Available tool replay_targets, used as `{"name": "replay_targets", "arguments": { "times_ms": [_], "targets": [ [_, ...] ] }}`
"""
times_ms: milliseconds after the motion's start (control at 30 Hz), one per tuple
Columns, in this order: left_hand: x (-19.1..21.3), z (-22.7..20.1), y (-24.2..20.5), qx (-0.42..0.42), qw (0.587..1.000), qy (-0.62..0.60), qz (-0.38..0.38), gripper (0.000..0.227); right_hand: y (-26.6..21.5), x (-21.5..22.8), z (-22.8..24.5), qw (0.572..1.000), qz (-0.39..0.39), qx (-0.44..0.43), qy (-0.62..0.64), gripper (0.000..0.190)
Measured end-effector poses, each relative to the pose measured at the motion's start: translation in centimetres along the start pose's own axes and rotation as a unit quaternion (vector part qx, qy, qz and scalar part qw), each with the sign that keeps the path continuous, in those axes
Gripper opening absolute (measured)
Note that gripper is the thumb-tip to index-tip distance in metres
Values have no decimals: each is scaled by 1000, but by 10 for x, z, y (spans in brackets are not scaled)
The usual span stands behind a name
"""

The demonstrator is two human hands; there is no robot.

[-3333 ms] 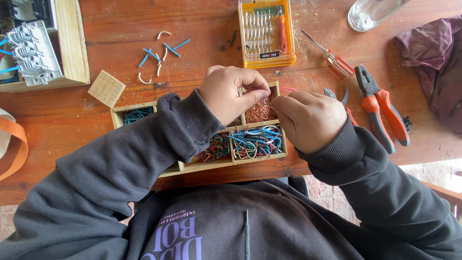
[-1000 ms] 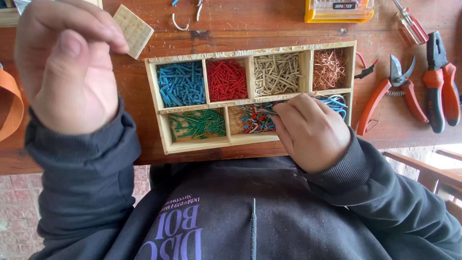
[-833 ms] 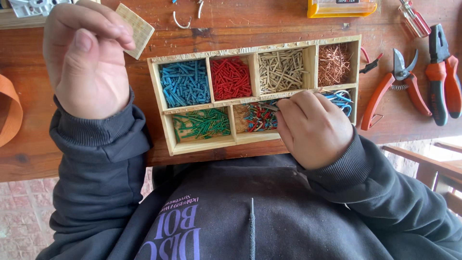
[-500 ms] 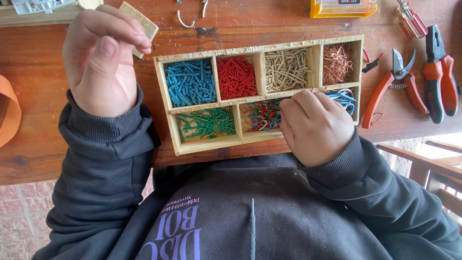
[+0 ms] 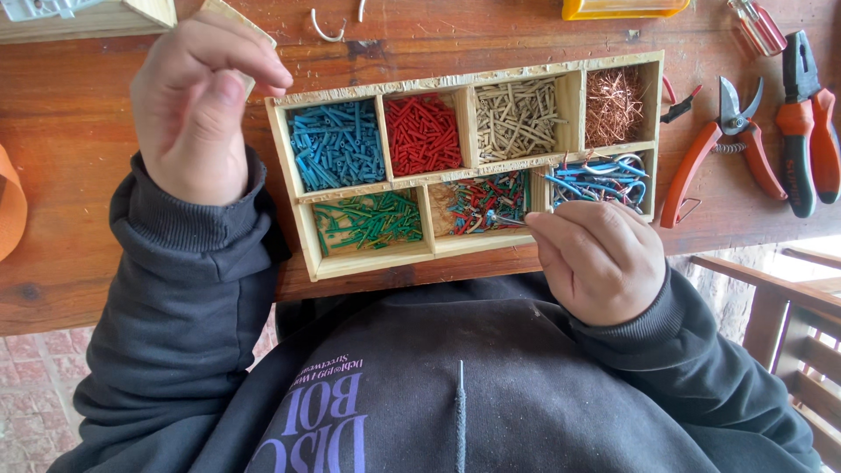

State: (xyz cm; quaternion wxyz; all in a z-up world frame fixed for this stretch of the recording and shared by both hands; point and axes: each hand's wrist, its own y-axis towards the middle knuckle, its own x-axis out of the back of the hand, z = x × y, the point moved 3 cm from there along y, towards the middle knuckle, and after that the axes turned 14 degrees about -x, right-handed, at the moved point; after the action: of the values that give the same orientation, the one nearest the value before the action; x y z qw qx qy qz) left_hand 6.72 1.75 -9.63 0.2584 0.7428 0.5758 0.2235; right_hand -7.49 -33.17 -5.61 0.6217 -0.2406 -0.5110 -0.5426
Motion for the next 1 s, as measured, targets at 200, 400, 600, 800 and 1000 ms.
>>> {"name": "replay_targets", "arguments": {
  "times_ms": [200, 400, 600, 800, 1000],
  "targets": [
    [-8, -13, 9, -49, 982, 106, 146, 26, -2, 0, 0, 1000, -4, -12, 14, 13],
    [-10, -10, 7, -45, 980, 125, 145, 25, -8, -4, -6, 1000, -11, -12, 19, 11],
    [-13, -7, 7, -54, 978, 139, 146, 23, 4, 2, -1, 1000, 4, 1, 16, 11],
    [-12, -6, 8, -58, 977, 141, 149, 26, 26, 2, 11, 997, 44, 12, -66, 11],
    [-10, -7, 8, -50, 979, 138, 139, 25, 32, -8, 17, 994, 74, 14, -76, 11]
  ]
}}
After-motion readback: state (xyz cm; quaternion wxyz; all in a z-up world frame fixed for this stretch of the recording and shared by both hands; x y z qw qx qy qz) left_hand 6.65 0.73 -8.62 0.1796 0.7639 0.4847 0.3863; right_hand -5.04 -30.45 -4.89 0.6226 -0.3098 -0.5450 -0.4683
